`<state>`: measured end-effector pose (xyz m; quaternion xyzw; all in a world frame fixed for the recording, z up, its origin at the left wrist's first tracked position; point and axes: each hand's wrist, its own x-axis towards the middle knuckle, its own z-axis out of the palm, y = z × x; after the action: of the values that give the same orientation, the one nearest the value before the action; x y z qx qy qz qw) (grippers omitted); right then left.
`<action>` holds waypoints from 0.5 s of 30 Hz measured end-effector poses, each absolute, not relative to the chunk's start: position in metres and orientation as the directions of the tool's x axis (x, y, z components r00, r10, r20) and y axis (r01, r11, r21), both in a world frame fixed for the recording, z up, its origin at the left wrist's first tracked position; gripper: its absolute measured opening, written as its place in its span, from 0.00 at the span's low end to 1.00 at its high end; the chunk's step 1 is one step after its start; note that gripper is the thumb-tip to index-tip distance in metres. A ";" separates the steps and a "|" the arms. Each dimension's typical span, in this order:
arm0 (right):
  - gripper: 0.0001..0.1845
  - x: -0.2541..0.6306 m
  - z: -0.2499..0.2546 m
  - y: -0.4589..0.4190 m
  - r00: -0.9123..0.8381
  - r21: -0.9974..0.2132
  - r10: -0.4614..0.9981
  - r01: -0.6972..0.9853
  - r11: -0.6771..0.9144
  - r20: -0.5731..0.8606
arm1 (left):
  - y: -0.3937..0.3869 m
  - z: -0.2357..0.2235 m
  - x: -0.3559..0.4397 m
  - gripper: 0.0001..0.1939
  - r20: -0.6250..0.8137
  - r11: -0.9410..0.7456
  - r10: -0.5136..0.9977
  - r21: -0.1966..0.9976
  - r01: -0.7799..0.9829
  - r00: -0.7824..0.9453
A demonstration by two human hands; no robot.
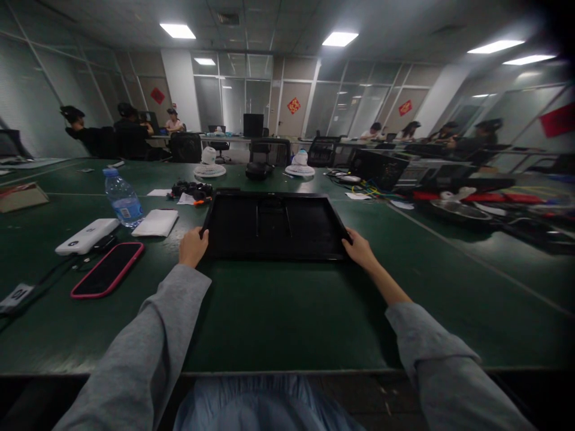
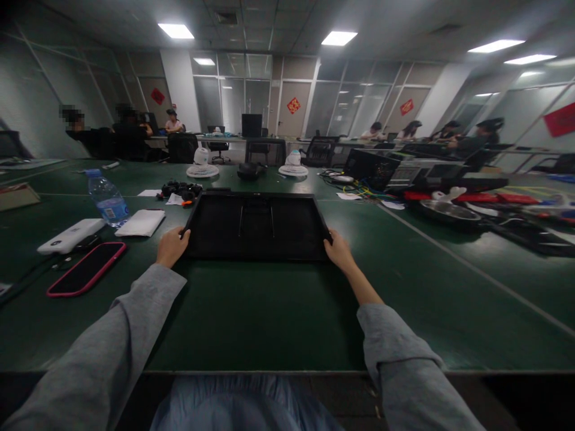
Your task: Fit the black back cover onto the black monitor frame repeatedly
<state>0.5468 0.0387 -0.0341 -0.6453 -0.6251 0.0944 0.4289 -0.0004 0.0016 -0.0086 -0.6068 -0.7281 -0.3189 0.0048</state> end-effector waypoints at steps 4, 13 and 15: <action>0.28 0.541 -0.035 0.037 0.221 -0.644 0.876 0.755 0.126 0.430 | 0.002 -0.013 0.000 0.22 0.395 0.069 0.872 0.486 0.871 -0.289; 0.30 0.540 -0.033 0.036 0.192 -0.553 0.889 0.829 0.080 0.417 | -0.001 0.001 0.006 0.25 0.252 0.171 0.895 0.567 0.806 -0.367; 0.31 0.536 -0.029 0.035 0.190 -0.522 0.900 0.852 0.047 0.392 | -0.003 0.008 0.008 0.25 0.210 0.227 0.889 0.568 0.791 -0.406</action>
<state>0.5361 0.0347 -0.0291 -0.6895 -0.6353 0.0349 0.3460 0.0083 -0.0031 0.0076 -0.5391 -0.7794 -0.3092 -0.0794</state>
